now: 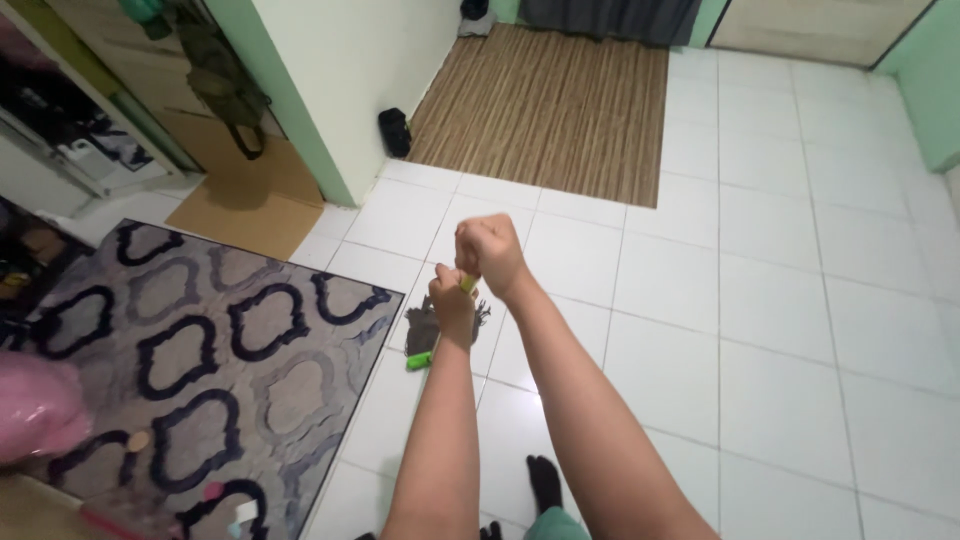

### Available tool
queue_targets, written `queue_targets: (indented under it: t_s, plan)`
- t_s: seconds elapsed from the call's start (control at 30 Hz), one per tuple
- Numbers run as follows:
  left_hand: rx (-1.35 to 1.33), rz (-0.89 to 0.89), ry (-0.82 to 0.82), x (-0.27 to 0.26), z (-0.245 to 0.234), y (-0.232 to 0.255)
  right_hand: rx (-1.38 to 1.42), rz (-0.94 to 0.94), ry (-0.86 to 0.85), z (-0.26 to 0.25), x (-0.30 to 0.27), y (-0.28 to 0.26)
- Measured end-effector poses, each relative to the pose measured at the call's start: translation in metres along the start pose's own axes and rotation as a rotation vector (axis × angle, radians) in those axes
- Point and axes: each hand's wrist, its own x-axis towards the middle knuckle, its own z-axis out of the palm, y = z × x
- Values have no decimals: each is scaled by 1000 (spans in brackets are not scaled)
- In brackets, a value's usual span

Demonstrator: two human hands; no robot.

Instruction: The person is mopping a white tiled floor in a hallway area using a green mop.

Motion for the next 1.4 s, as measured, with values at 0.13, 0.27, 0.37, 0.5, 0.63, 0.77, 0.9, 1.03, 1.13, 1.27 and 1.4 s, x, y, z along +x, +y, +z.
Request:
queue_targets:
  t_s: [0.13,0.27,0.37,0.5,0.63,0.77,0.9,1.03,1.13,1.27,1.4]
  plan:
    - [-31,-164,93,-15,-8,40,78,-5,-7,26,-6,-10]
    - [-59,-103,123,-30,-16,62,120,28,-13,43,-7,-5]
    - [264,68,231,-32,-28,50,50,4,-39,50,-5,20]
    - [76,29,425,-28,-38,37,-187,-194,-93,64,-8,35]
    - [-81,125,462,-5,-36,43,-68,-60,-74,84,3,5]
    - [-166,-1,490,49,-35,41,-111,-95,-73,81,47,20]
    - [5,-56,476,100,-40,32,-215,-214,-93,76,82,31]
    - [1040,428,499,151,-58,-17,-669,-655,-194,70,104,46]
    - [163,261,351,155,-59,-11,-203,-136,-140,71,112,59]
    - [122,259,302,161,-70,-27,-151,-116,-189,76,113,58]
    - [73,286,208,162,-80,-30,-251,-151,-167,75,108,64]
